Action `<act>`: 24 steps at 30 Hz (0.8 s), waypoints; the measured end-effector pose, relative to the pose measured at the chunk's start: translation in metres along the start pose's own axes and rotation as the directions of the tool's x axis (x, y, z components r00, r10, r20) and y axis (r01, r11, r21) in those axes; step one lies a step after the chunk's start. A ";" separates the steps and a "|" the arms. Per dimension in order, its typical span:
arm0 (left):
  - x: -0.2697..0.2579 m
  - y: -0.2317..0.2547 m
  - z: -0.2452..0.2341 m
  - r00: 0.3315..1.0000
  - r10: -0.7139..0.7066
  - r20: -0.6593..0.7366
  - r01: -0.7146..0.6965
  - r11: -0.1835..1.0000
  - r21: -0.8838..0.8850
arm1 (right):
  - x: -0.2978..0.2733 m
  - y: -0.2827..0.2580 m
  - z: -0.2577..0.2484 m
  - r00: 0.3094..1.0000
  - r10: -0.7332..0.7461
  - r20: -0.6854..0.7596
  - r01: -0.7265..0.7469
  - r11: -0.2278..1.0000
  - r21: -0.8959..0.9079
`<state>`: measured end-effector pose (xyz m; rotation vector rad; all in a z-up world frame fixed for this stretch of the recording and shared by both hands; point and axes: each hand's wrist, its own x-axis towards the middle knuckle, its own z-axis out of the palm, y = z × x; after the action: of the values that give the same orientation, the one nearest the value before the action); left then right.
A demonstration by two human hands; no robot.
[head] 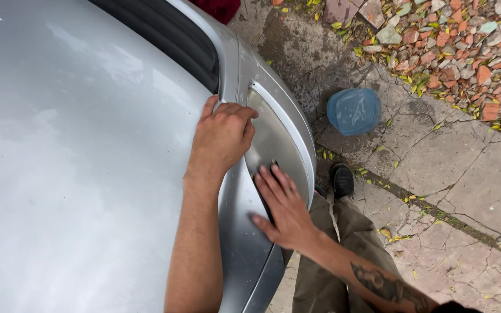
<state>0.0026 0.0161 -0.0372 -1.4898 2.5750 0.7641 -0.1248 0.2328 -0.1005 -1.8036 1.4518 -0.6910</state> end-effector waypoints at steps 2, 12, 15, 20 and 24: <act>0.002 -0.001 0.002 1.000 0.012 0.008 -0.012 1.000 -0.018 | 0.038 -0.002 -0.015 1.000 0.019 0.001 -0.019 0.999 0.036; 0.002 -0.008 0.011 1.000 0.014 -0.026 -0.014 1.000 0.014 | 0.044 0.020 -0.006 0.999 -0.021 -0.038 0.025 0.995 0.093; 0.002 0.001 -0.002 0.999 -0.013 0.035 0.015 0.998 -0.060 | 0.055 0.008 -0.022 0.997 -0.002 -0.078 0.010 0.995 0.102; 0.005 -0.003 -0.001 1.000 -0.005 0.005 0.005 1.000 -0.019 | -0.033 0.010 0.011 0.999 0.038 -0.024 -0.037 0.997 0.064; 0.001 -0.001 -0.002 1.000 -0.003 0.028 0.003 1.000 -0.020 | 0.062 0.008 -0.015 0.998 0.016 -0.068 -0.010 0.996 0.089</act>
<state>0.0034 0.0141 -0.0365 -1.4768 2.5519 0.8063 -0.1269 0.1682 -0.0997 -1.7158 1.4532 -0.8057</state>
